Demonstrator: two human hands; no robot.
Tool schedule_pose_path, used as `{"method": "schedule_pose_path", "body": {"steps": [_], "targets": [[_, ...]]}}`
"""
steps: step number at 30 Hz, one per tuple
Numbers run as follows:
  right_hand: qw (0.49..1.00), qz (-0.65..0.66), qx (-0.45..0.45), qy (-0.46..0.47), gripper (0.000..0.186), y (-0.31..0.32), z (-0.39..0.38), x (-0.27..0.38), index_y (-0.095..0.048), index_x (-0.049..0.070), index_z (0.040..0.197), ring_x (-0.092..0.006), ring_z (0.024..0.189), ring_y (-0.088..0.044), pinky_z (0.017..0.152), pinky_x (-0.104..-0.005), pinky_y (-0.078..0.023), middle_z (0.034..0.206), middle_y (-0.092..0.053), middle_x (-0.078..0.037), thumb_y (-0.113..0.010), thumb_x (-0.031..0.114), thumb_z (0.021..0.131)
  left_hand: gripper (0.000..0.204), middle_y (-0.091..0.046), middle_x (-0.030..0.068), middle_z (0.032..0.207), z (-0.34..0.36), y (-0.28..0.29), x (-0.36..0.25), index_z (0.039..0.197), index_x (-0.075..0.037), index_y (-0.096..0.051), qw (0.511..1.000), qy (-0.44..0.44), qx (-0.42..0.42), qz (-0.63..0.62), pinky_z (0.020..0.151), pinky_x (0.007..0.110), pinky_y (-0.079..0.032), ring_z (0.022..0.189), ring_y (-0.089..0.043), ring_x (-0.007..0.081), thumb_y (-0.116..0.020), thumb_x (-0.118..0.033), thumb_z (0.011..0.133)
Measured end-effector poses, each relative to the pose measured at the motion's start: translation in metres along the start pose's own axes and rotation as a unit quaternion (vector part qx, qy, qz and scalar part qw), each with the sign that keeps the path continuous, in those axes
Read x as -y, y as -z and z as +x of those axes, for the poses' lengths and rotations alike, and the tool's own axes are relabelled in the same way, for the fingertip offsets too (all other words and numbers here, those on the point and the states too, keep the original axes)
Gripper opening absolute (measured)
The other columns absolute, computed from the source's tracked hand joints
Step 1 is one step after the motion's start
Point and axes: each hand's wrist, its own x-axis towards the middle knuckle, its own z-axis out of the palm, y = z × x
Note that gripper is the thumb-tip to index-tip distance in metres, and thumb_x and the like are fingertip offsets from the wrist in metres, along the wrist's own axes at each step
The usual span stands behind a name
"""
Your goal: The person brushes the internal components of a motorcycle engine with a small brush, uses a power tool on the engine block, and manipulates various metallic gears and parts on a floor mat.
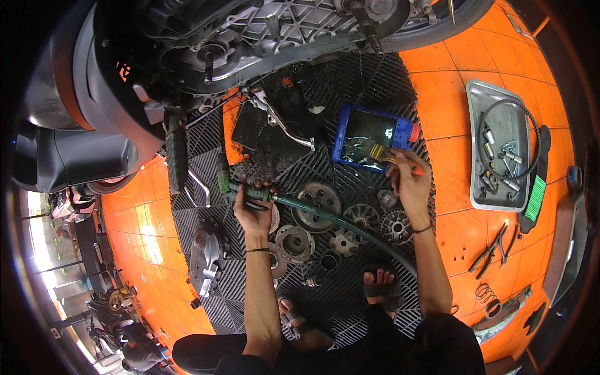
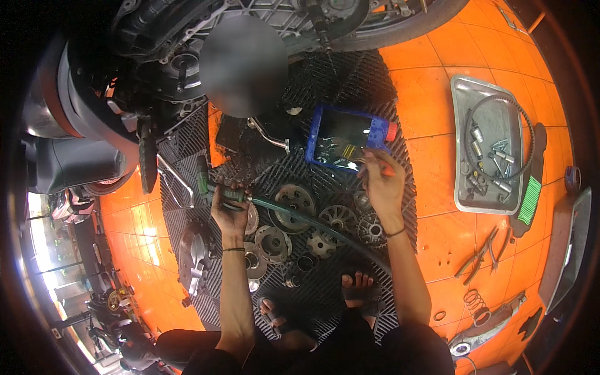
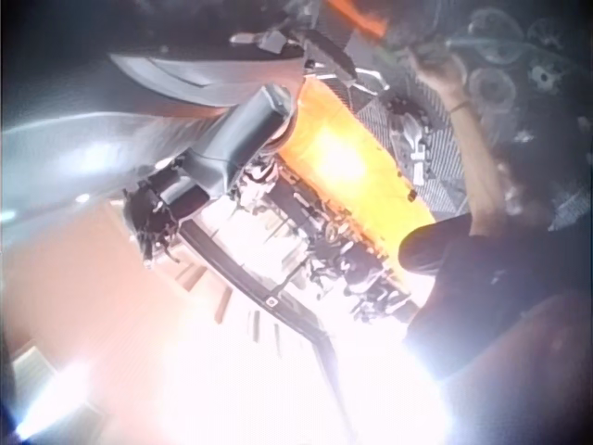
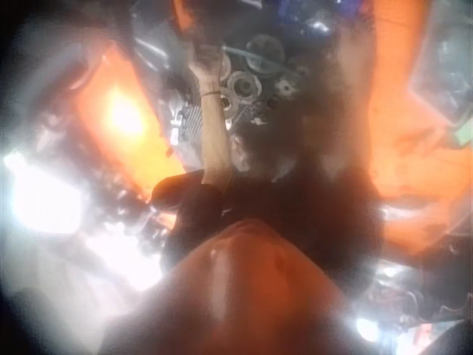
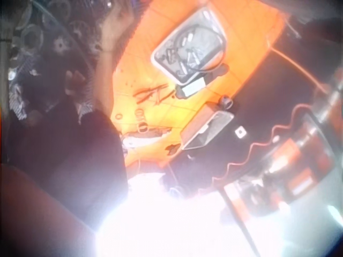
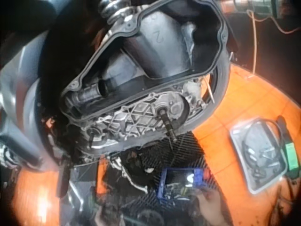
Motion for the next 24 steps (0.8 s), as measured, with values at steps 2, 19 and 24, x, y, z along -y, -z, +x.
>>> {"method": "schedule_pose_path", "body": {"steps": [2,19,24], "targets": [[0.999,0.014,-0.032,0.013,0.030,-0.005,-0.008,0.006,-0.069,-0.002,0.114,-0.0054,0.047,-0.049,0.040,-0.0224,-0.037,0.069,-0.064,-0.005,-0.058,0.024,0.105,0.030,-0.064,0.0120,0.100,-0.001,0.001,-0.006,0.126,-0.010,-0.059,1.000,-0.002,0.002,0.000,0.092,0.046,-0.047,0.107,-0.058,0.0318,-0.051,-0.028,0.104],[0.726,-0.339,0.173,0.573,0.029,-0.208,0.112,0.153,-0.062,-0.001,0.118,-0.0397,0.087,-0.067,0.076,-0.0470,-0.054,0.093,-0.069,-0.021,-0.067,0.014,0.093,0.014,-0.064,0.0095,0.092,-0.009,-0.040,-0.003,0.105,-0.006,-0.061,0.990,-0.025,-0.096,0.097,0.084,0.039,-0.051,0.090,-0.062,0.0250,-0.056,-0.018,0.103],[0.681,-0.427,0.231,0.548,0.026,-0.183,0.120,0.156,-0.064,0.002,0.115,-0.0412,0.080,-0.069,0.075,-0.0469,-0.056,0.088,-0.071,-0.020,-0.065,0.019,0.096,0.012,-0.063,0.0089,0.091,-0.024,-0.045,-0.012,0.104,-0.005,-0.061,0.987,-0.048,-0.118,0.094,0.083,0.039,-0.051,0.090,-0.062,0.0243,-0.057,-0.015,0.102]]}}
